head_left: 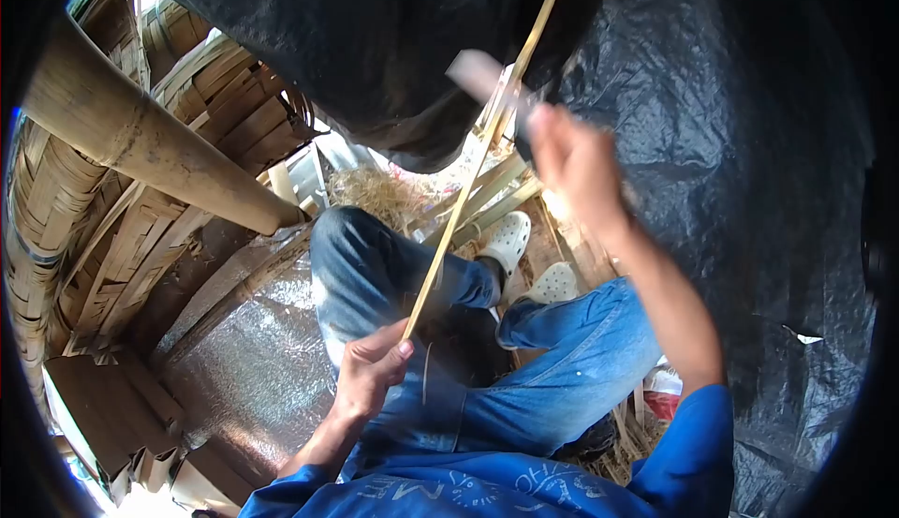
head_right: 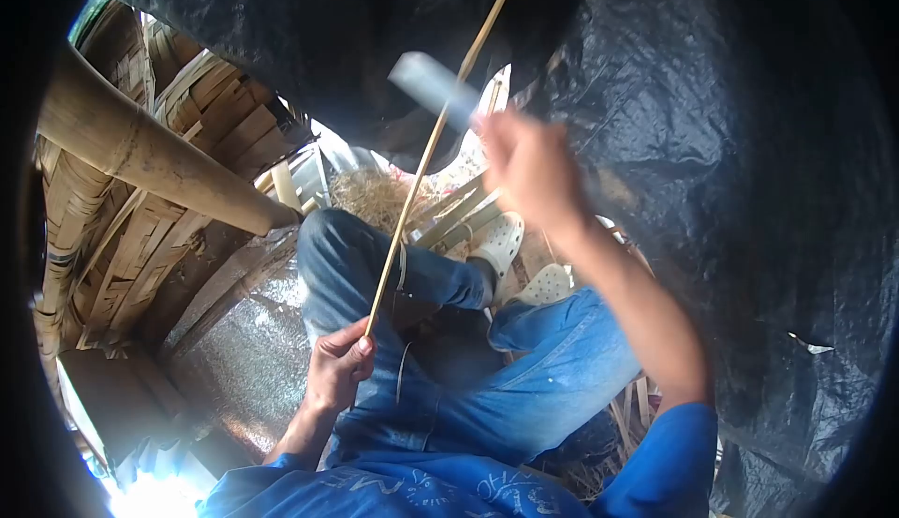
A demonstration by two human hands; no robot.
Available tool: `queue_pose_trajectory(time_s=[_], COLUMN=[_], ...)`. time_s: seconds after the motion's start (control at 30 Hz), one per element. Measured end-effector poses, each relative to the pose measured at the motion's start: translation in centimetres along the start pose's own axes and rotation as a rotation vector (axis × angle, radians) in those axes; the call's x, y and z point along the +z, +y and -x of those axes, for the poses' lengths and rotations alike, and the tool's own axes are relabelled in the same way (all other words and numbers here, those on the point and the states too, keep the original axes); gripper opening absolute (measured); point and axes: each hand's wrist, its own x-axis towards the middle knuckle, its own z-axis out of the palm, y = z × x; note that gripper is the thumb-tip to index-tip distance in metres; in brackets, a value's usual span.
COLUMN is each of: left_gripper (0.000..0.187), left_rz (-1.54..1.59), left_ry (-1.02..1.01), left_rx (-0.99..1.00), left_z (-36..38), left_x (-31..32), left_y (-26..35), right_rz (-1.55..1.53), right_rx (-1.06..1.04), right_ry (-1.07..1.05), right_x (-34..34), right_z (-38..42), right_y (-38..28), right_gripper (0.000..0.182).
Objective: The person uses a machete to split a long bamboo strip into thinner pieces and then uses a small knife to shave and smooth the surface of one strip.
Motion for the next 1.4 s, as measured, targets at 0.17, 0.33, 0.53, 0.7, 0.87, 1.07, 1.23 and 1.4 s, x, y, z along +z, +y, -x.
queue_pose_trajectory(time_s=[0.17, 0.33, 0.53, 0.7, 0.87, 1.07, 1.23, 1.4], left_gripper=[0.032, 0.037, 0.034, 0.032, 0.030, 0.030, 0.029, 0.027], left_rz=[-0.032, -0.094, -0.160, -0.119, -0.152, -0.133, -0.080, -0.117], left_ry=[0.045, -0.023, -0.011, -0.021, -0.044, -0.051, -0.091, -0.066], left_rx=[-0.002, -0.083, -0.052, -0.105, -0.134, -0.132, -0.140, -0.108], left_z=[-0.4, 0.6, 0.7, 0.5, 0.8, 0.4, 0.2, 0.0], left_x=[0.0, 1.7, 0.9, 1.0, 0.7, 0.3, -0.1, 0.0], left_y=[-0.4, 0.7, 0.9, 1.6, 2.3, 2.8, 2.4, 3.0], right_rz=[-0.027, 0.030, 0.104, 0.182, -0.052, -0.056, -0.104, -0.169], right_rx=[-0.577, -0.539, -0.192, -0.810, -0.184, -0.571, -0.638, -0.427], right_ry=[-0.027, 0.000, -0.004, -0.096, -0.106, -0.035, 0.021, 0.010], right_x=[5.8, 3.7, 3.2, 6.5, 2.8, 5.8, 4.2, 5.8], right_z=[3.8, 0.9, 0.2, 5.7, 0.0, 3.0, 1.8, 1.9], right_y=[1.5, 3.9, 2.2, 1.7, 3.0, 2.6, 4.2, 3.6], right_gripper=[0.016, 0.021, 0.021, 0.020, 0.023, 0.024, 0.025, 0.021])
